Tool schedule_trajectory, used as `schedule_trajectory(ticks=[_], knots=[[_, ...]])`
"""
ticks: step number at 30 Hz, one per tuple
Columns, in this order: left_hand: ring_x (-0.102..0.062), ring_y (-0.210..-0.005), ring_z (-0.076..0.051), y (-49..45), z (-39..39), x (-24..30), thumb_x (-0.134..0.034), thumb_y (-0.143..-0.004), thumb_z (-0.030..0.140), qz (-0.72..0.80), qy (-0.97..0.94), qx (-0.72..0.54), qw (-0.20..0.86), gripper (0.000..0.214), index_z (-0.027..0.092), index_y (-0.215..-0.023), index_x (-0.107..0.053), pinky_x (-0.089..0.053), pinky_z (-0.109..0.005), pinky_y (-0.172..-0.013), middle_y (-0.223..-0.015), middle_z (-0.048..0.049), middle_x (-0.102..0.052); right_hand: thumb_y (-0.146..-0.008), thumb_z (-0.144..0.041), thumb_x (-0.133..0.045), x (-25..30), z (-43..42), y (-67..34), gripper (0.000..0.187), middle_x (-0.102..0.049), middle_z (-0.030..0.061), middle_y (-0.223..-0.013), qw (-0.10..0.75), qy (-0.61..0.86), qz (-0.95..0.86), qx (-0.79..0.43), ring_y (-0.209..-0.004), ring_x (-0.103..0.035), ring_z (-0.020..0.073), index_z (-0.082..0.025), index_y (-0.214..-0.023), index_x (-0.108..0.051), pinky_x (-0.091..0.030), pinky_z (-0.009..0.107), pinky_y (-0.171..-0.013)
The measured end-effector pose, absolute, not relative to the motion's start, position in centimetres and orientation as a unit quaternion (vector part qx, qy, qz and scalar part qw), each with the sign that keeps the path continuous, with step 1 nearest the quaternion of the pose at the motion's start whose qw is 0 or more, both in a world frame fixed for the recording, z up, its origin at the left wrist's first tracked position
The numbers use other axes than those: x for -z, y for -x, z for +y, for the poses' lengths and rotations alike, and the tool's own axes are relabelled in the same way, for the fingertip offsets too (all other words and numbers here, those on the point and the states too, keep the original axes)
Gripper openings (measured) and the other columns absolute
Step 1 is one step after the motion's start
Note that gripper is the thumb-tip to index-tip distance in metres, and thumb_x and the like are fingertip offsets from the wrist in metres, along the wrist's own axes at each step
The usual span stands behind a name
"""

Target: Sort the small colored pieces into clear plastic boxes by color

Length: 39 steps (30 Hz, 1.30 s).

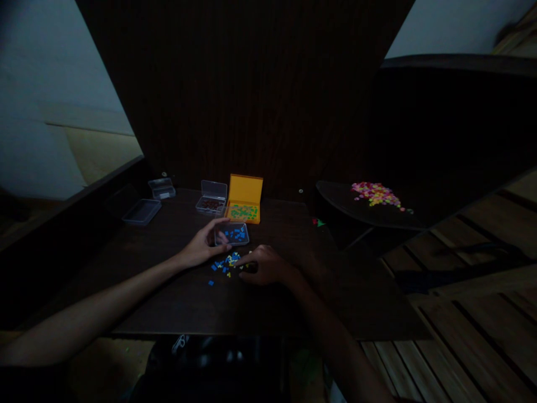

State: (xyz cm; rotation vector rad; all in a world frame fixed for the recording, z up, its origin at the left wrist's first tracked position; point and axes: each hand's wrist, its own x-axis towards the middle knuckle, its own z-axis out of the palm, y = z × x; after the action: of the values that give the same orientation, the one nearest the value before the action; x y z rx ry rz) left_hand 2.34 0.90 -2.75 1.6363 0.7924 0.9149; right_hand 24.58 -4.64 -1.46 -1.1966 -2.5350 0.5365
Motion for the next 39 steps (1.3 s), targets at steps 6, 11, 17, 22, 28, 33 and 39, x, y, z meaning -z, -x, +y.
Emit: schedule_trajectory(ticks=[6, 11, 17, 22, 28, 33, 39], knots=[[-0.059, -0.070, -0.014, -2.31, 0.90, 2.87, -0.075, -0.069, 0.026, 0.332, -0.682, -0.384, 0.527, 0.073, 0.016, -0.131, -0.039, -0.052, -0.031, -0.071, -0.075, 0.0023, -0.057, -0.075, -0.033, -0.066, 1.53, -4.49, -24.71, 0.025, -0.074, 0.0028, -0.079, 0.149, 0.413, -0.879, -0.185, -0.071, -0.065, 0.0161, -0.023, -0.097, -0.074, -0.042, 0.026, -0.074], [-0.059, -0.070, -0.014, -2.31, 0.95, 2.85, -0.075, -0.068, 0.026, 0.330, -0.679, -0.382, 0.533, 0.073, 0.016, -0.131, -0.039, -0.051, -0.031, -0.071, -0.075, 0.0025, -0.057, -0.075, -0.033, -0.066, 1.39, -4.59, -24.59, 0.024, -0.073, 0.0012, -0.080, 0.133, 0.415, -0.883, -0.177, -0.070, -0.064, 0.0155, -0.024, -0.096, -0.072, -0.042, 0.026, -0.073], [-0.058, -0.071, -0.014, -2.34, 0.86, 2.72, -0.075, -0.068, 0.025, 0.331, -0.675, -0.383, 0.537, 0.074, 0.015, -0.131, -0.039, -0.050, -0.030, -0.070, -0.075, 0.0024, -0.057, -0.076, -0.033, -0.066, 1.40, -4.74, -24.42, 0.026, -0.073, 0.0008, -0.080, 0.149, 0.422, -0.878, -0.171, -0.071, -0.063, 0.0146, -0.024, -0.099, -0.071, -0.041, 0.026, -0.076], [-0.059, -0.071, -0.014, -2.30, 0.80, 2.62, -0.074, -0.069, 0.025, 0.332, -0.676, -0.378, 0.538, 0.072, 0.015, -0.131, -0.039, -0.050, -0.031, -0.072, -0.075, 0.0025, -0.057, -0.078, -0.035, -0.064, 1.73, -4.53, -24.52, 0.034, -0.074, 0.0035, -0.094, 0.149, 0.434, -0.871, -0.178, -0.073, -0.064, 0.0153, -0.025, -0.110, -0.069, -0.042, 0.026, -0.074], [-0.059, -0.071, -0.014, -2.29, 0.83, 2.60, -0.075, -0.069, 0.026, 0.331, -0.678, -0.382, 0.533, 0.072, 0.016, -0.131, -0.039, -0.050, -0.031, -0.072, -0.076, 0.0024, -0.058, -0.080, -0.035, -0.062, 1.46, -4.41, -24.67, 0.027, -0.074, 0.0026, -0.082, 0.148, 0.430, -0.874, -0.169, -0.069, -0.065, 0.0156, -0.022, -0.102, -0.072, -0.042, 0.026, -0.072], [-0.059, -0.071, -0.014, -2.28, 0.91, 2.80, -0.075, -0.068, 0.026, 0.333, -0.677, -0.383, 0.534, 0.073, 0.016, -0.131, -0.039, -0.051, -0.031, -0.072, -0.075, 0.0023, -0.058, -0.079, -0.032, -0.062, 1.27, -4.56, -24.52, 0.033, -0.075, 0.0025, -0.093, 0.158, 0.418, -0.879, -0.168, -0.072, -0.066, 0.0150, -0.025, -0.111, -0.069, -0.043, 0.026, -0.073], [-0.059, -0.071, -0.014, -2.33, 0.88, 2.75, -0.076, -0.067, 0.026, 0.337, -0.674, -0.381, 0.536, 0.074, 0.016, -0.131, -0.040, -0.050, -0.030, -0.072, -0.075, 0.0025, -0.057, -0.077, -0.039, -0.065, 1.96, -4.96, -24.08, 0.039, -0.074, 0.0045, -0.090, 0.132, 0.443, -0.874, -0.149, -0.081, -0.066, 0.0200, -0.029, -0.114, -0.068, -0.044, 0.031, -0.079]])
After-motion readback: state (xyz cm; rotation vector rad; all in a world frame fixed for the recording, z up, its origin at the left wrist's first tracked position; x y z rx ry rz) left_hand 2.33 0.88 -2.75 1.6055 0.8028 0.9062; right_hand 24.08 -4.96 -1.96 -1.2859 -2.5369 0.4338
